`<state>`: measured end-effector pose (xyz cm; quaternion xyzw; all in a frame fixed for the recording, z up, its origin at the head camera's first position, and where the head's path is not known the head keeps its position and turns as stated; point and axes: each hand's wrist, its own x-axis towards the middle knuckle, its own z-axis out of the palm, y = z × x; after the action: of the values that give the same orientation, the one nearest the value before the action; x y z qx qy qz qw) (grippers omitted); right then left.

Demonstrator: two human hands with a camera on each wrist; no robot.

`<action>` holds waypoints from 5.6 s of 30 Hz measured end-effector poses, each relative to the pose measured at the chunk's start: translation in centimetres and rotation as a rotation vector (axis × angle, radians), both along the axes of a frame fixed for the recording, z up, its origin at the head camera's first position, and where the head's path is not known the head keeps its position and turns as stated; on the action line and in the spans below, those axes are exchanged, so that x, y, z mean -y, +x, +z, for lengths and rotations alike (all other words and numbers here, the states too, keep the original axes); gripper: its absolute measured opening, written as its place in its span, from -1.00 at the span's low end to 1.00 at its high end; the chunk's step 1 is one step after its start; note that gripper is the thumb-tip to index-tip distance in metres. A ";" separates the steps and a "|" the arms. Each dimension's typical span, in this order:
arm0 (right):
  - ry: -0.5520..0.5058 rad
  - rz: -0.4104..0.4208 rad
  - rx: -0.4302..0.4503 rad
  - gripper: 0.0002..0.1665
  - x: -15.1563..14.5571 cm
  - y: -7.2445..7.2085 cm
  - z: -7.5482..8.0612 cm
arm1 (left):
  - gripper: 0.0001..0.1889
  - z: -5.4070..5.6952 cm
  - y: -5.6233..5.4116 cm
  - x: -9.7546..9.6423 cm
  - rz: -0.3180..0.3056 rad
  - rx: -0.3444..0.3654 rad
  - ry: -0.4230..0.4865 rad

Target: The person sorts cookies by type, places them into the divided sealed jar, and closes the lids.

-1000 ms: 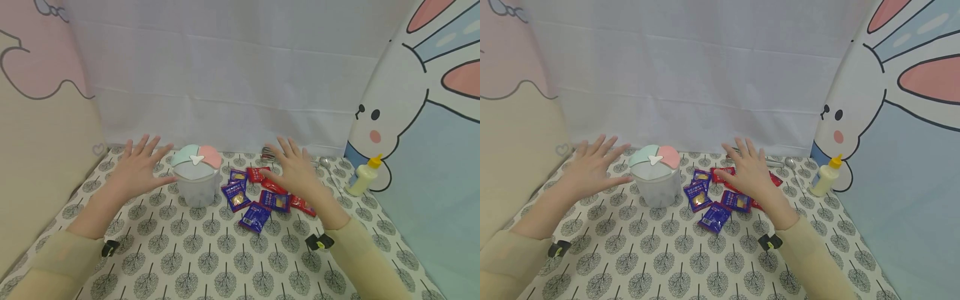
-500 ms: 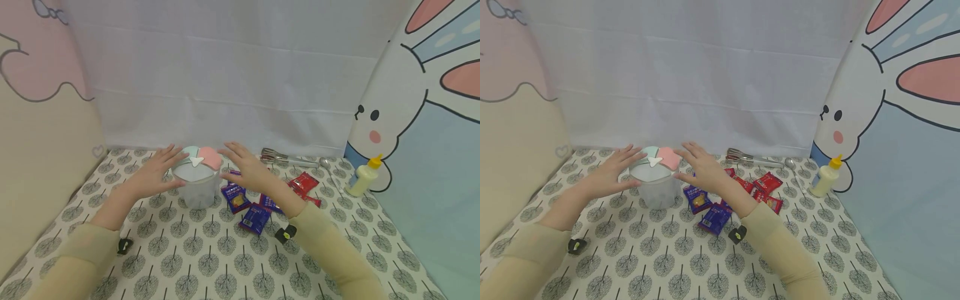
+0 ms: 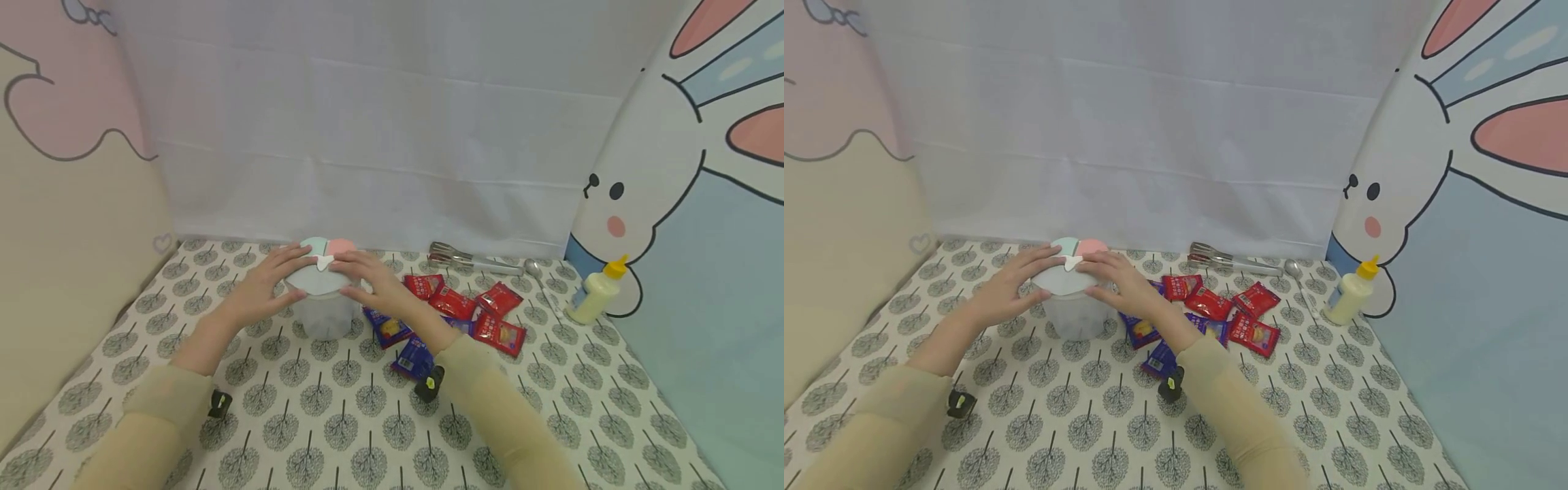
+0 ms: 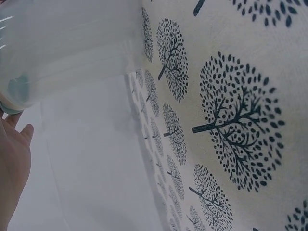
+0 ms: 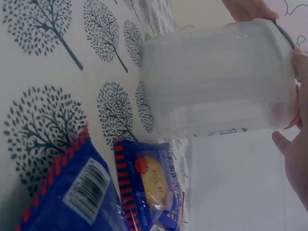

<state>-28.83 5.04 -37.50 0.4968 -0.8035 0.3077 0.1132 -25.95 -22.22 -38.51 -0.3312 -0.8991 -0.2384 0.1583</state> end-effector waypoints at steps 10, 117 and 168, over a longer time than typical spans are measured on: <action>-0.076 0.011 -0.005 -0.32 0.3 -0.8 -1.0 | -0.36 -0.6 -0.3 0.0 0.010 -0.024 0.054; -0.146 -0.091 0.234 -0.43 -7.6 1.8 3.7 | 0.10 -1.5 -0.2 -1.3 0.046 0.147 0.405; -0.089 -0.005 0.036 -0.58 -1.1 1.8 0.9 | -0.06 1.1 1.8 -1.6 -0.012 0.244 0.450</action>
<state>-27.01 6.14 -36.61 0.4836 -0.7923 0.3517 0.1213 -24.13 -20.64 -37.41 -0.2615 -0.8340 -0.4716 0.1167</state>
